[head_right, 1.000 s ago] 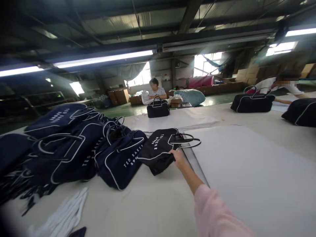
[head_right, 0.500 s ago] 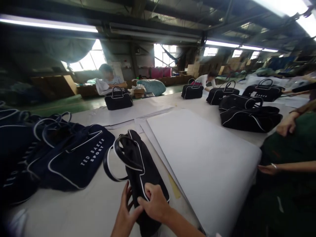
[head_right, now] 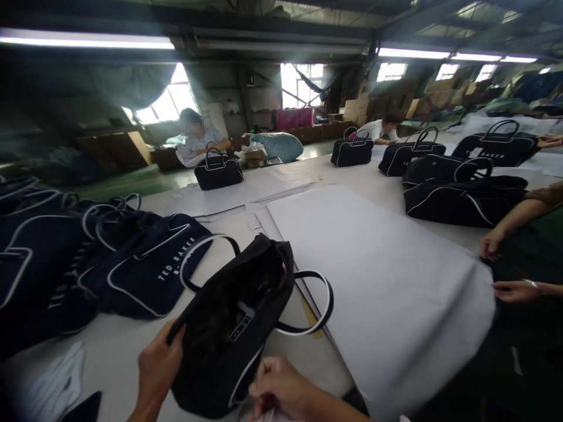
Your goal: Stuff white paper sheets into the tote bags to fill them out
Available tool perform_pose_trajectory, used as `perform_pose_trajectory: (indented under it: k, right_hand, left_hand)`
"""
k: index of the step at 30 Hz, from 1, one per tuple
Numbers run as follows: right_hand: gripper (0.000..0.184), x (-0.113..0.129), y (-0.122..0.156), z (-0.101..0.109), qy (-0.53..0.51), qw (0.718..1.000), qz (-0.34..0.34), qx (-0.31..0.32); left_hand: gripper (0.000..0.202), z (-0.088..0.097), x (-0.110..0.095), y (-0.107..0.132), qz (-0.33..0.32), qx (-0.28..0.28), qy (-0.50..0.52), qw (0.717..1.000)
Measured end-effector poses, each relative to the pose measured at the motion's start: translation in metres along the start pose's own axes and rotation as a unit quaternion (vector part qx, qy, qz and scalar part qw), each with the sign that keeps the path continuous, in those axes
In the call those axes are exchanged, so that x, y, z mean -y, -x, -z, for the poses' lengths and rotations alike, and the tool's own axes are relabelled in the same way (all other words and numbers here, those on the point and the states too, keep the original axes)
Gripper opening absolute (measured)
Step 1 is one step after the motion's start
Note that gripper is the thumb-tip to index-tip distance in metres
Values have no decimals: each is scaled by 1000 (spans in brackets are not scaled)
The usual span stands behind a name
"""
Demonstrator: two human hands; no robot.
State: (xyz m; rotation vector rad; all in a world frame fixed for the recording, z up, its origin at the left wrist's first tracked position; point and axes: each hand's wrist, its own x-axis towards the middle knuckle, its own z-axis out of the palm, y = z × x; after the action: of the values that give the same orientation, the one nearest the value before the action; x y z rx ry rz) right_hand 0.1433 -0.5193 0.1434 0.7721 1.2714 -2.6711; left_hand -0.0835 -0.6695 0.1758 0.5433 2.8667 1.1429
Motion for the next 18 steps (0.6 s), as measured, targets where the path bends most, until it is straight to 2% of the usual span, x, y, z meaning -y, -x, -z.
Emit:
perform_pose_trajectory:
  k: [1,2,3,4,6,7,9,11,13,16,18]
  right_hand:
    - [31,1,-2,14,23,1000,-21,-3]
    - [28,6,-4,31,74,996,-10,-38]
    - [23,13,-8,50,149,983,27,-101]
    - [21,24,-11,69,235,950,87,-185]
    - [44,51,-16,101,381,838,221,-323]
    - [58,66,-18,112,433,778,277,-362]
    - [76,97,-19,122,523,675,368,-367]
    - [79,126,-19,120,598,613,426,-292]
    - [69,148,-17,114,635,594,446,-213]
    - [43,167,-1,103,655,614,421,-132]
    - [25,162,21,91,671,628,390,-55]
  left_hand:
    - [34,3,7,1,-4,8,-1,1000]
    - [34,5,13,3,-9,18,0,1000]
    - [33,6,17,5,-16,26,0,1000]
    - [33,6,20,7,-26,33,0,999]
    - [34,5,20,12,-56,43,0,998]
    - [35,4,18,15,-73,45,2,996]
    - [34,2,8,24,-112,52,13,992]
    - [32,3,-5,36,-150,61,27,986]
    - [29,9,-15,48,-186,75,34,979]
    - [27,31,-13,54,-219,68,23,973]
    - [28,51,-1,44,-205,20,2,979]
